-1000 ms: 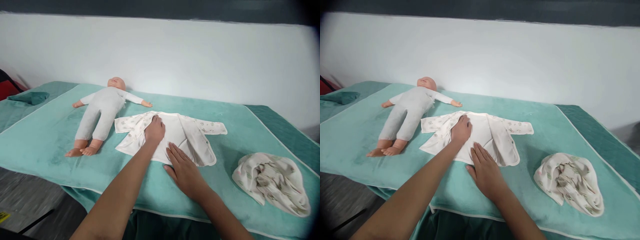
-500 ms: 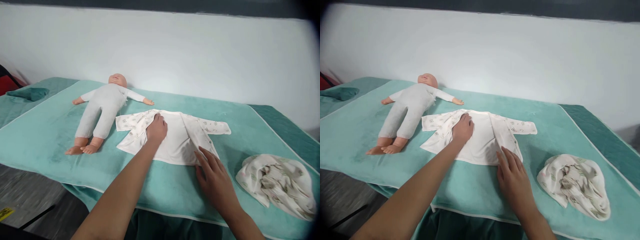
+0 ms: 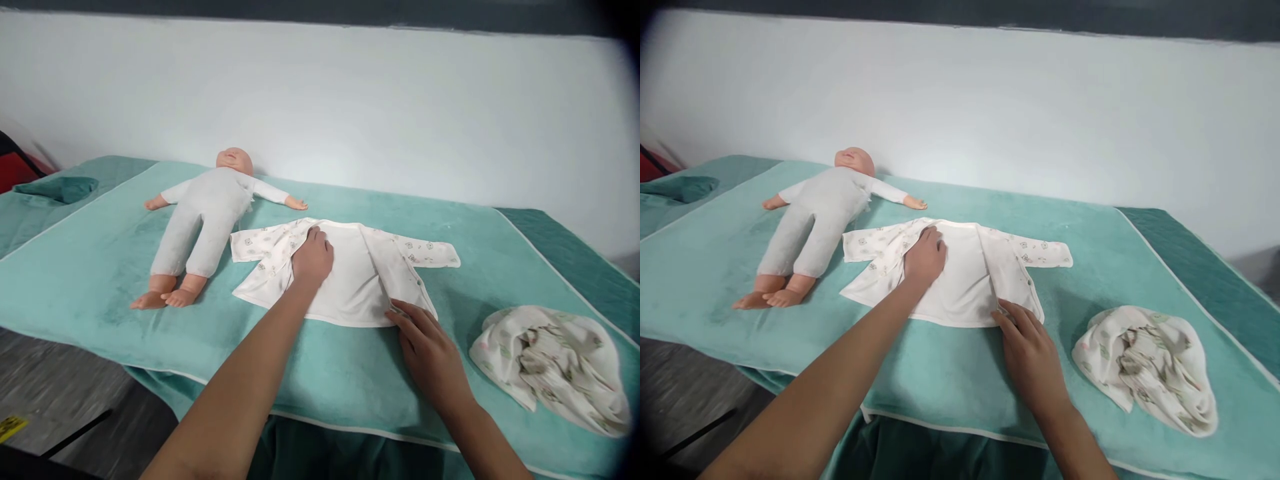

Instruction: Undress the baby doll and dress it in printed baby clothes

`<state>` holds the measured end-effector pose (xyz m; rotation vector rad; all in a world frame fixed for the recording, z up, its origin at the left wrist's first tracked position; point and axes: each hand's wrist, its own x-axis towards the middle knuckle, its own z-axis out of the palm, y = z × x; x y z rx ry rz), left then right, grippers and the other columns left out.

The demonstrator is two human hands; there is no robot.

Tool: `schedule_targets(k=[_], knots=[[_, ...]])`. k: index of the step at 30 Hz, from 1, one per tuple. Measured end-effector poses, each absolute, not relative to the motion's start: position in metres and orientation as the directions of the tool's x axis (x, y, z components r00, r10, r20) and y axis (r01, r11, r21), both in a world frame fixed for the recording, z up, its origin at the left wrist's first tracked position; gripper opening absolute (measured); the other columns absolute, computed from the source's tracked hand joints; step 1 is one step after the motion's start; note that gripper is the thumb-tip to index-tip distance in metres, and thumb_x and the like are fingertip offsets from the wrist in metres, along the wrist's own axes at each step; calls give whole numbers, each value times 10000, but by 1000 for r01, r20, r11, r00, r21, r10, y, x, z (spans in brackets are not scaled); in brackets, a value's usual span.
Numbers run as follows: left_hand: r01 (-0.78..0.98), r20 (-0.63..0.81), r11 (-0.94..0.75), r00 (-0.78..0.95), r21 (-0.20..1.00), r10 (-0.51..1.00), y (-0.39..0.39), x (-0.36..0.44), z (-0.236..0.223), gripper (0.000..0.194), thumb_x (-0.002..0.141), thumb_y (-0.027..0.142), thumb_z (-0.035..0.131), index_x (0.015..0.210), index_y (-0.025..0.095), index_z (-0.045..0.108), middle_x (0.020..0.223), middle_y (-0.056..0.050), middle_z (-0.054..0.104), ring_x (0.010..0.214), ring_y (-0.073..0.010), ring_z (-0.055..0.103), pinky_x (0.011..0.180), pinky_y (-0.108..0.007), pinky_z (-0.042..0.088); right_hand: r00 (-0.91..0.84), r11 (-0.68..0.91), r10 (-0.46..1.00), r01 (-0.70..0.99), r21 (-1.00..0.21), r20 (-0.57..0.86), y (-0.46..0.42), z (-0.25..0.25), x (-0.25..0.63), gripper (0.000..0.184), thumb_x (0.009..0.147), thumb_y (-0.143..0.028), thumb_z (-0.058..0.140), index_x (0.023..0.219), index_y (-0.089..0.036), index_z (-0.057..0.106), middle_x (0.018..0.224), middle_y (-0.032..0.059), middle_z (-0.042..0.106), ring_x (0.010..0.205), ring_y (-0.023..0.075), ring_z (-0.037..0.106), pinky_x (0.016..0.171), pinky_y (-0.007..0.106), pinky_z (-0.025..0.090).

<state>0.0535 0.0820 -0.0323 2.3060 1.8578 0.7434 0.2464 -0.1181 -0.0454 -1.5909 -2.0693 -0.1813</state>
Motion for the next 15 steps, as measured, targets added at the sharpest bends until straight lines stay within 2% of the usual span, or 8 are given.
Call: schedule_targets(k=[7,15], knots=[[891,316,-253,133,377,939,82,53,-32,303,986,274,362,1216,245,559,1396,-48,547,1201,-189,579,991,-314,492,-145,267,846,948,-171,514,-115,-39,246,205,915,-110,492,989,-189,666,1050,109,622,969,254,572,853,434,502],[891,326,-260,136,371,935,81,54,-32,295,987,273,363,1202,238,563,1380,-53,554,1186,-190,585,953,-311,500,-154,285,845,940,-189,511,-118,-36,244,193,858,-63,519,935,-181,651,988,85,614,938,245,546,829,423,456]])
